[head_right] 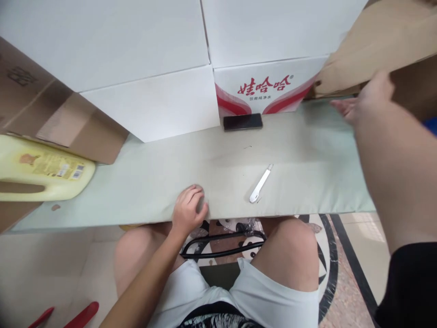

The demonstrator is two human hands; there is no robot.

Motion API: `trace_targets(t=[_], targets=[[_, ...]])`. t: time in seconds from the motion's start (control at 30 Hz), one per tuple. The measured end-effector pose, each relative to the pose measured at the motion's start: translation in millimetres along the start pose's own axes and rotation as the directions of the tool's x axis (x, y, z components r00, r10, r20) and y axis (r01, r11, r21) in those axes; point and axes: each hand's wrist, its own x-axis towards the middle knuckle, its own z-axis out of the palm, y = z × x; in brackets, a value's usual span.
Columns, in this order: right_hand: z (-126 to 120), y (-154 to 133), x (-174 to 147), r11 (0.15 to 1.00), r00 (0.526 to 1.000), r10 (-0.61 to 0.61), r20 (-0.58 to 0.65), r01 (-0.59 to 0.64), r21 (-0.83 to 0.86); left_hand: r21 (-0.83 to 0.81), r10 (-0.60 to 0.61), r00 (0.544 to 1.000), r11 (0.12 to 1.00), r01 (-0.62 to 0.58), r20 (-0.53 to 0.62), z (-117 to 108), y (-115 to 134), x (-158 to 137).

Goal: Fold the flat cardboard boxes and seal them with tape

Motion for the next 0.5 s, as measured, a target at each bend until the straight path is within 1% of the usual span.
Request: trace_targets(t=[0.03, 0.07, 0.1, 0.13, 0.2, 0.23, 0.3, 0.37, 0.4, 0.43, 0.5], targets=[[4.4, 9.9, -11.7, 0.986, 0.987, 0.159, 0.008, -0.159, 0.039, 0.003, -0.006, 1.000, 1.000, 0.006, -0.010, 0.5, 0.4, 0.2], [8.4, 21.6, -28.7, 0.962, 0.964, 0.264, 0.010, -0.264, 0.068, 0.002, -0.011, 1.000, 1.000, 0.011, -0.017, 1.1, 0.8, 0.3], [12.0, 33.9, -49.6, 0.942, 0.946, 0.323, 0.007, -0.322, 0.096, -0.003, -0.015, 1.000, 1.000, 0.015, -0.021, 1.6, 1.0, 0.2], [15.2, 45.6, -73.0, 0.929, 0.936, 0.353, 0.009, -0.351, 0.119, -0.010, -0.016, 1.000, 1.000, 0.015, -0.025, 2.1, 1.2, 0.1], [21.2, 63.0, -123.2, 0.923, 0.937, 0.349, 0.032, -0.349, 0.162, -0.023, -0.014, 0.999, 1.000, 0.014, -0.033, 3.1, 1.0, -0.2], [24.9, 67.6, -148.5, 0.925, 0.943, 0.328, 0.061, -0.334, 0.181, -0.029, -0.015, 0.999, 0.999, 0.014, -0.033, 3.6, 0.7, -0.2], [36.4, 67.9, -197.1, 0.931, 0.950, 0.271, 0.152, -0.299, 0.211, -0.046, -0.020, 0.999, 0.999, 0.018, -0.029, 4.9, 0.2, 0.2], [55.1, 59.8, -242.4, 0.942, 0.952, 0.180, 0.248, -0.239, 0.234, -0.080, -0.030, 0.999, 0.996, 0.027, -0.030, 5.7, 0.0, 1.1], [67.0, 54.2, -263.8, 0.951, 0.942, 0.100, 0.320, -0.185, 0.247, -0.110, -0.035, 0.999, 0.993, 0.032, -0.031, 5.1, -0.2, 1.4], [80.0, 48.6, -284.4, 0.969, 0.914, -0.051, 0.401, -0.052, 0.240, -0.151, -0.044, 0.999, 0.988, 0.039, -0.030, 3.5, -0.7, 1.3], [106.1, 38.9, -323.0, 0.965, 0.835, -0.252, 0.489, 0.177, 0.195, -0.253, -0.076, 0.997, 0.965, 0.067, -0.029, -4.3, -4.1, -0.7]])
